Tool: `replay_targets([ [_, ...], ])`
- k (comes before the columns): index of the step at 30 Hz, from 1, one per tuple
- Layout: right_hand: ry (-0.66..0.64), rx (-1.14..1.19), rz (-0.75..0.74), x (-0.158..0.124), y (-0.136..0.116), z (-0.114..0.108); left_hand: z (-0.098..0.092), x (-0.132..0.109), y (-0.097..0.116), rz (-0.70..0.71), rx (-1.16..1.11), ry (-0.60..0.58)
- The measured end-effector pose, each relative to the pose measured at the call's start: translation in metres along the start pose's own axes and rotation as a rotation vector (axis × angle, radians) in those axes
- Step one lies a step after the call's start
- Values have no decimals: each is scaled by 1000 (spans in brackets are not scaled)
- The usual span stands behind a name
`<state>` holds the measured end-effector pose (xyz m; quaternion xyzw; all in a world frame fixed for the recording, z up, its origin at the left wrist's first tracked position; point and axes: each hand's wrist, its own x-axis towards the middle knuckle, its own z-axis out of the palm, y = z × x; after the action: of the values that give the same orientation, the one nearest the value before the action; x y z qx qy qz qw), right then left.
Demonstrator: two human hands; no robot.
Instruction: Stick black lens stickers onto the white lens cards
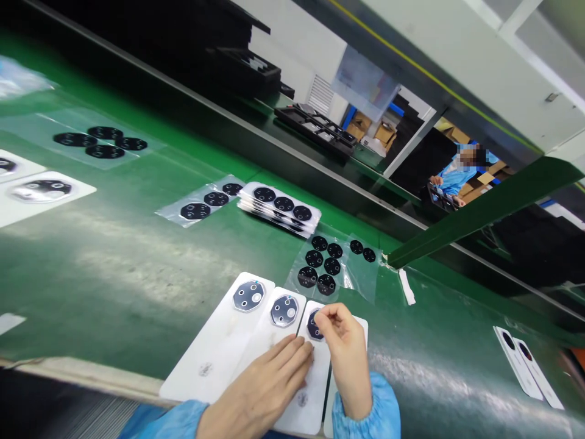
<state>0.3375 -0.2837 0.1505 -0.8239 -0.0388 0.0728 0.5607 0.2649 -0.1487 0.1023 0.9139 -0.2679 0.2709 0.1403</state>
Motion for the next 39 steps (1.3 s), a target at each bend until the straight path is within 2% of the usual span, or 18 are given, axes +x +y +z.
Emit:
replay_targets([
  [4, -74, 4, 33, 2, 7, 29, -16, -20, -15, -76, 27, 54],
  [6, -78, -112, -49, 3, 9, 40, -18, -29, -20, -96, 56, 61],
  [10, -41, -422, -327, -1, 10, 52, -11, -36, -20, -115, 59, 59],
  [13, -17, -531, -407, -2, 13, 58, -8, -36, -19, -104, 55, 15],
  [18, -2, -539, -373, 9, 18, 58, -14, -31, -19, -82, 100, -68],
  [23, 138, -442, -298, 12, 12, 49, -17, -27, -18, -68, 119, -110],
  [29, -18, -576, -379, 3, 12, 62, -14, -30, -18, -72, 100, -96],
  [32, -54, -545, -362, 7, 14, 61, -16, -30, -19, -65, 116, -114],
  [35, -31, -474, -348, 9, 14, 56, -18, -28, -19, -69, 125, -111],
  [39, 66, -514, -381, 3, 9, 55, -18, -26, -18, -69, 111, -107],
])
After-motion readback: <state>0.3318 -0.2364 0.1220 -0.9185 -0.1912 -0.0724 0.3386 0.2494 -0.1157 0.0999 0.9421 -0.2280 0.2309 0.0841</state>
